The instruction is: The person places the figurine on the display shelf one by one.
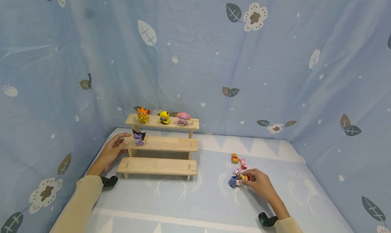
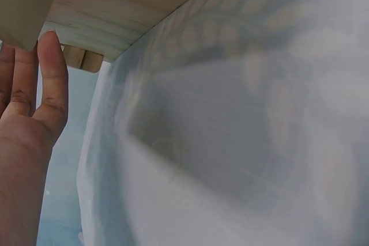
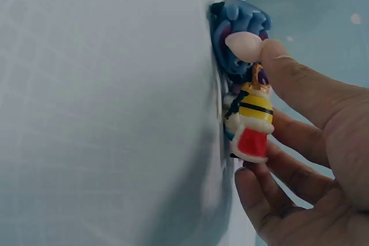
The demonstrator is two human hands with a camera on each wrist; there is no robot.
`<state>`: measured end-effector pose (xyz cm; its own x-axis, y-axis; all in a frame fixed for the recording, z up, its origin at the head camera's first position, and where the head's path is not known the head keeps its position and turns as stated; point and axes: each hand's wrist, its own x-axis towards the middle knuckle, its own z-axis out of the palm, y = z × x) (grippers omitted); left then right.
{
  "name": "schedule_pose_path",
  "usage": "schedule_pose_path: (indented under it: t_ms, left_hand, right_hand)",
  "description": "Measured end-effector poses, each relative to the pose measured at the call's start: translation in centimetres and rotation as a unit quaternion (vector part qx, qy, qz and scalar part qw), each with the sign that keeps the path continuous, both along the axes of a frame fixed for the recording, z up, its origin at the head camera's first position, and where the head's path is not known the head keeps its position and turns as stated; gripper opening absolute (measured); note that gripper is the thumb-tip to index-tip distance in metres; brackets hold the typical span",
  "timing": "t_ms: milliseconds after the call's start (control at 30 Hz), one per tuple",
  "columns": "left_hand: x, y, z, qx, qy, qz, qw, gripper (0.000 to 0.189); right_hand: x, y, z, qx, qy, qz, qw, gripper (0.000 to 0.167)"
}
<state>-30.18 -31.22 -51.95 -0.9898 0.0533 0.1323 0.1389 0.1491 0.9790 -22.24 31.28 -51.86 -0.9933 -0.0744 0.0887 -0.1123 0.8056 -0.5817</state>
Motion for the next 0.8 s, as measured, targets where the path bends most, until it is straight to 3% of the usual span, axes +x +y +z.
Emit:
schedule_pose_path:
  t_ms: [200,400,633,800]
  left_hand:
    - [-0.04,0.05,0.01,0.003,-0.002,-0.005,1.0000,0.051]
    - [-0.14,-0.11,-0.12,-0.001,-0.001,-0.003,1.0000,0.052]
    - [0.00,-0.08,-0.03,-0.004,-0.003,-0.001,1.0000,0.053]
    - [0.06,0.03,0.06,-0.004,-0.001,-0.001,1.0000,0.052]
  right_hand:
    - [0.15,0.29,0.18,0.020,0.050,0.038,0.9978,0.028]
    - [0.32,0.08,0.40,0.054,0.094,0.052,0.9928,0.022]
    - [0.07,-0.33,0.01,0.098,0.078,0.073,0.9894,0.029]
    - [-0.31,-0.41,-0.28,0.088,0.066,0.042,0.9931,0.028]
